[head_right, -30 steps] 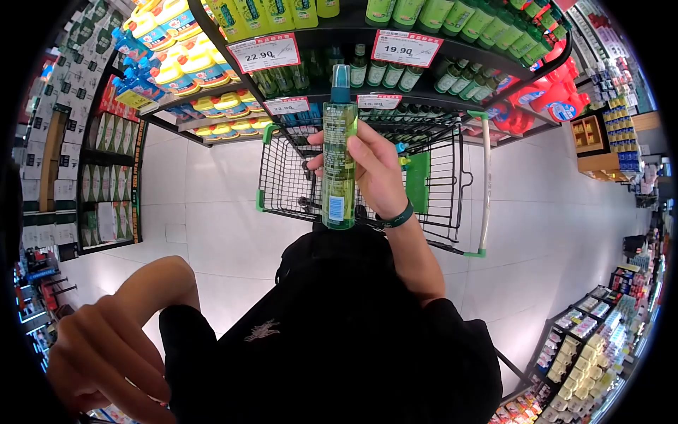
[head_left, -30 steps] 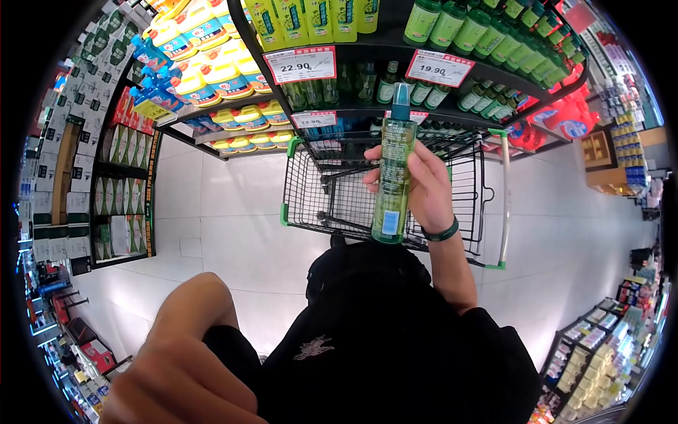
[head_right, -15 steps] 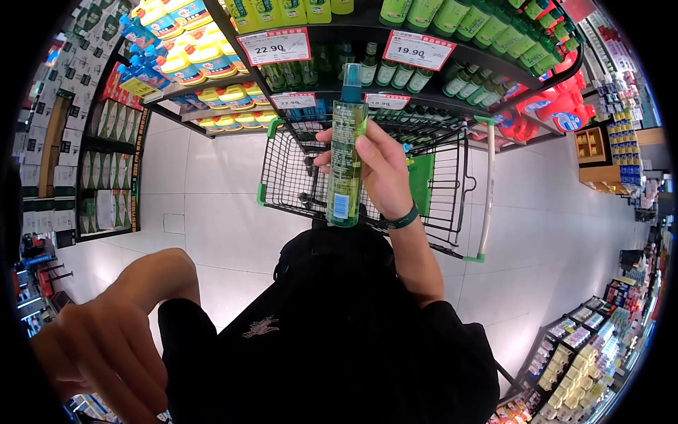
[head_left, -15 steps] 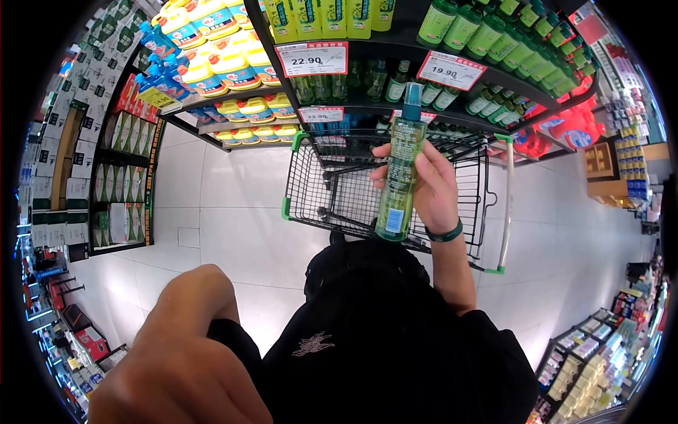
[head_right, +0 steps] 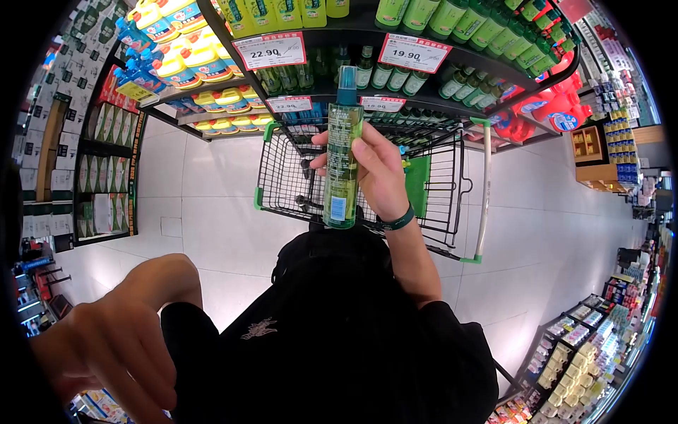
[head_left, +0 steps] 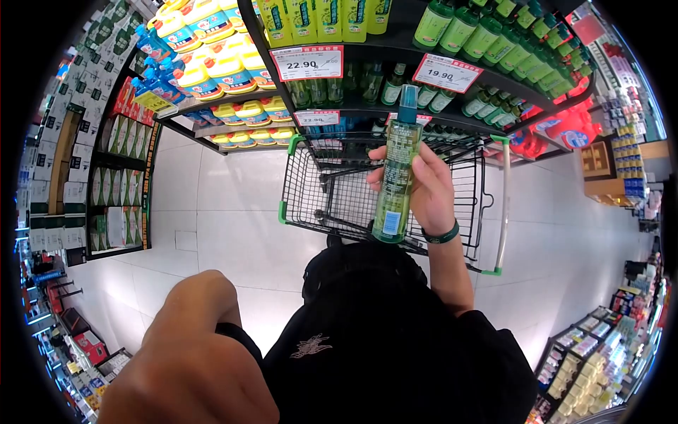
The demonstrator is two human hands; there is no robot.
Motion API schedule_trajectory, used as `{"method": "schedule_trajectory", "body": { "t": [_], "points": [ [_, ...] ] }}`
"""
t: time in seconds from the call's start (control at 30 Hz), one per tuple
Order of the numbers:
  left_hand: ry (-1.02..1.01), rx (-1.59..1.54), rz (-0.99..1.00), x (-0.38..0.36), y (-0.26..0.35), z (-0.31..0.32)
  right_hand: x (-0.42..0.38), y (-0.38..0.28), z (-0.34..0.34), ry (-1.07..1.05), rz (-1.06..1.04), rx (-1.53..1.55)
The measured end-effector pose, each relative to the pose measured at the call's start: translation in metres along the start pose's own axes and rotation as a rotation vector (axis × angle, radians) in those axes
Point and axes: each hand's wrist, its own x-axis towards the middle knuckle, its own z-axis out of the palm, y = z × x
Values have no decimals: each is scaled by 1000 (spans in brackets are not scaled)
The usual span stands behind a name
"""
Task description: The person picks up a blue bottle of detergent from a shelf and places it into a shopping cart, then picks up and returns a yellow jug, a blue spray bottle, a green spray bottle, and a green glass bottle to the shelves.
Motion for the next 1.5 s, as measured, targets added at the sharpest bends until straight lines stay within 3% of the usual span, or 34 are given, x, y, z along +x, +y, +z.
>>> {"method": "schedule_trajectory", "body": {
  "t": [0.17, 0.23, 0.27, 0.33, 0.37, 0.4, 0.43, 0.5, 0.53, 0.67, 0.77, 0.83, 0.87, 0.93, 1.0, 1.07, 1.1, 1.23, 1.3, 1.5],
  "points": [
    [122, -1, -22, 19, -19, 8, -1, -1, -3, 18, -17, -4],
    [-34, 13, 114, 15, -44, -2, -2, 0, -4, 23, -11, 12],
    [118, 246, 131, 13, -55, 8, -3, -1, -3, 23, -15, 16],
    [-84, 556, -73, 11, -67, 7, -3, -4, -1, 40, -4, 5],
    [-50, 693, -108, 11, -75, 21, -3, -5, -1, 40, -3, 7],
    [-23, 688, 201, 12, -103, 20, -2, -5, -1, 25, -19, 25],
    [-19, 687, 199, 10, -102, 22, -1, -5, -2, 9, -34, 42],
    [30, 508, -55, 12, -95, 30, -1, -6, -1, 16, -30, 42],
    [-23, 560, -231, 18, -81, 29, -1, -7, 0, 21, -31, 40],
    [-51, 579, -186, 9, -91, 35, -2, -7, 0, 23, -29, 36],
    [-18, 624, -106, 11, -98, 37, -3, -6, 0, 23, -40, 43],
    [-35, 709, 223, 14, -115, 34, -5, -7, 2, 29, -45, 45],
    [-37, 707, 222, 18, -121, 32, -6, -8, 2, 37, -46, 40],
    [-60, 585, 456, 24, -127, 28, -7, -10, 2, 41, -50, 43],
    [-30, 644, -63, 20, -100, 26, -10, -13, 4, 43, -55, 47],
    [-154, 760, -29, 17, -108, 17, -14, -18, 9, 64, -54, 28],
    [-141, 696, -135, 11, -109, 6, -16, -20, 10, 65, -58, 29],
    [164, 882, -527, -21, -127, 2, -21, -27, 23, 111, -86, -25],
    [252, 1015, -562, -42, -143, -4, -24, -29, 23, 71, -109, -23],
    [263, 904, -679, -58, -163, -9, -24, -30, 33, 65, -112, 17]
  ]
}}
